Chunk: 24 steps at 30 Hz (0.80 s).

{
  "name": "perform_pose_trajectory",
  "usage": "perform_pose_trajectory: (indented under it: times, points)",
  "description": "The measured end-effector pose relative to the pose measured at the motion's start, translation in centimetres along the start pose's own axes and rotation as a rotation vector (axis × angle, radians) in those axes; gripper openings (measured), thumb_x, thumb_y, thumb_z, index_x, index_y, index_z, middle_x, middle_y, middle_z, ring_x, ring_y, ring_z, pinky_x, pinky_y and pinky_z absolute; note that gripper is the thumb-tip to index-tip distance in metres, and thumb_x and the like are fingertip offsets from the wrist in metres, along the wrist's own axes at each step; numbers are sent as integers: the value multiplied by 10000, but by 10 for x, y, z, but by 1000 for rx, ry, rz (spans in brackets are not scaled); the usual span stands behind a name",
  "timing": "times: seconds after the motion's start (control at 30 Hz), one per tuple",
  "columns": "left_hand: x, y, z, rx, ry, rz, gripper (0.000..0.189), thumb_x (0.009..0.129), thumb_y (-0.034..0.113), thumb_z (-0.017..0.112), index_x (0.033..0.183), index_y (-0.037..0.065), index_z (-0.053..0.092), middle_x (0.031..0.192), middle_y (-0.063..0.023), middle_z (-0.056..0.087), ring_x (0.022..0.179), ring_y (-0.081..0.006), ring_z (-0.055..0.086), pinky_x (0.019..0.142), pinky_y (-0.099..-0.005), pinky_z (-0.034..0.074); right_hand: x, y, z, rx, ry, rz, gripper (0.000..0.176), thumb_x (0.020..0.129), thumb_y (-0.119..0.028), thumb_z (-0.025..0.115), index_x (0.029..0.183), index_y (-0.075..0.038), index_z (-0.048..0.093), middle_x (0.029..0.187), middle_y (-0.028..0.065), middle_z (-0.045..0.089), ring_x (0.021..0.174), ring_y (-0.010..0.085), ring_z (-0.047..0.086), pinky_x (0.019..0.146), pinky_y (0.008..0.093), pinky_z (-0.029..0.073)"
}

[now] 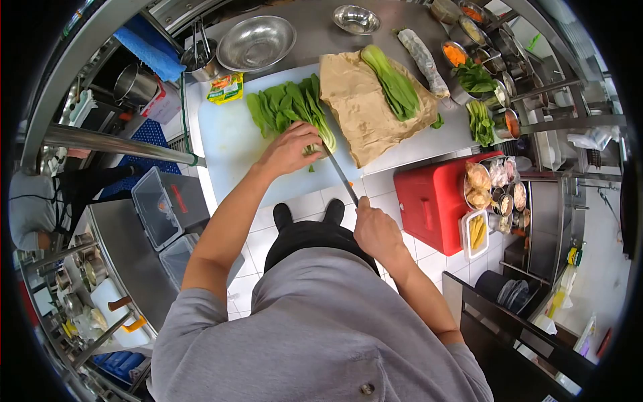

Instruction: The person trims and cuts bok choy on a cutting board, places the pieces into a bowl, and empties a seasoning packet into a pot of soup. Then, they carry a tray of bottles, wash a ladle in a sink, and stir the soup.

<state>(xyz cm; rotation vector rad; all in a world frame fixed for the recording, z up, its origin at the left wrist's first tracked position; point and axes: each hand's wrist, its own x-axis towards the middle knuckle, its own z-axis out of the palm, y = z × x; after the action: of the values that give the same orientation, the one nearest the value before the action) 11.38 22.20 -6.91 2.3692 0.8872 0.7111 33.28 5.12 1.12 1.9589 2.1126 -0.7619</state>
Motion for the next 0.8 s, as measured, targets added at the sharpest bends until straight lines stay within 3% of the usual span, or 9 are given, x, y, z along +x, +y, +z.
perform_pose_trajectory:
  times: [0.23,0.3,0.4,0.47,0.5,0.57,0.63,0.67,0.8]
  points:
    - [-11,3,-3,35,29,-55,195,794,166,750,935,41,699,1042,-75,641,1072,-280,554,956,-378,467,28,34,15,202,132,-68,261,1007,-192,449,995,51,544,708,246,667,613,349,696,520,461,539]
    - [-15,4,-6,85,33,-65,196,790,158,756,940,44,699,1041,-78,646,1075,-282,556,945,-380,473,18,40,-16,731,-304,168,258,1005,-216,479,980,29,554,655,202,635,514,300,635,470,423,494]
    - [-25,10,-5,100,85,-103,145,831,179,712,919,64,716,1029,-75,658,1090,-284,557,951,-400,468,-12,33,-42,613,-305,217,249,1009,-233,493,974,8,547,623,161,605,464,251,575,459,385,473]
    - [-27,17,-5,121,442,-489,276,864,271,698,992,26,699,1032,-141,660,1098,-328,565,964,-424,461,-28,35,-37,518,-265,216,239,1014,-230,486,973,2,530,633,155,617,465,242,585,460,386,472]
    - [-28,18,-5,124,446,-483,276,864,271,698,992,26,699,1032,-141,660,1098,-328,565,964,-424,461,-35,41,-21,394,-44,103,224,1008,-214,483,972,2,532,646,187,630,508,298,617,484,429,486]
    - [-32,17,-2,248,452,-1055,563,888,468,647,1100,-54,635,1089,-239,636,1100,-393,566,987,-454,444,-34,43,-14,266,180,-16,210,1002,-198,480,970,2,534,658,220,643,551,353,649,508,472,499]
    - [-24,11,7,190,319,-1080,732,862,568,620,1165,-97,581,1147,-272,605,1121,-417,549,996,-463,436,-25,31,-14,108,155,93,192,986,-171,476,977,13,530,676,266,643,654,424,667,569,534,514]
    - [-17,6,9,131,187,-1102,902,837,668,593,1230,-141,527,1205,-305,574,1142,-440,532,1005,-471,427,-16,31,-5,5,143,101,176,968,-141,467,989,24,525,668,248,649,649,412,679,587,521,538]
    - [43,30,25,229,105,-1248,1087,780,748,589,1352,-159,409,1376,-283,465,1226,-419,472,1018,-506,401,1,18,-6,-39,45,77,262,892,-93,495,1122,29,524,804,233,701,731,385,714,652,479,581]
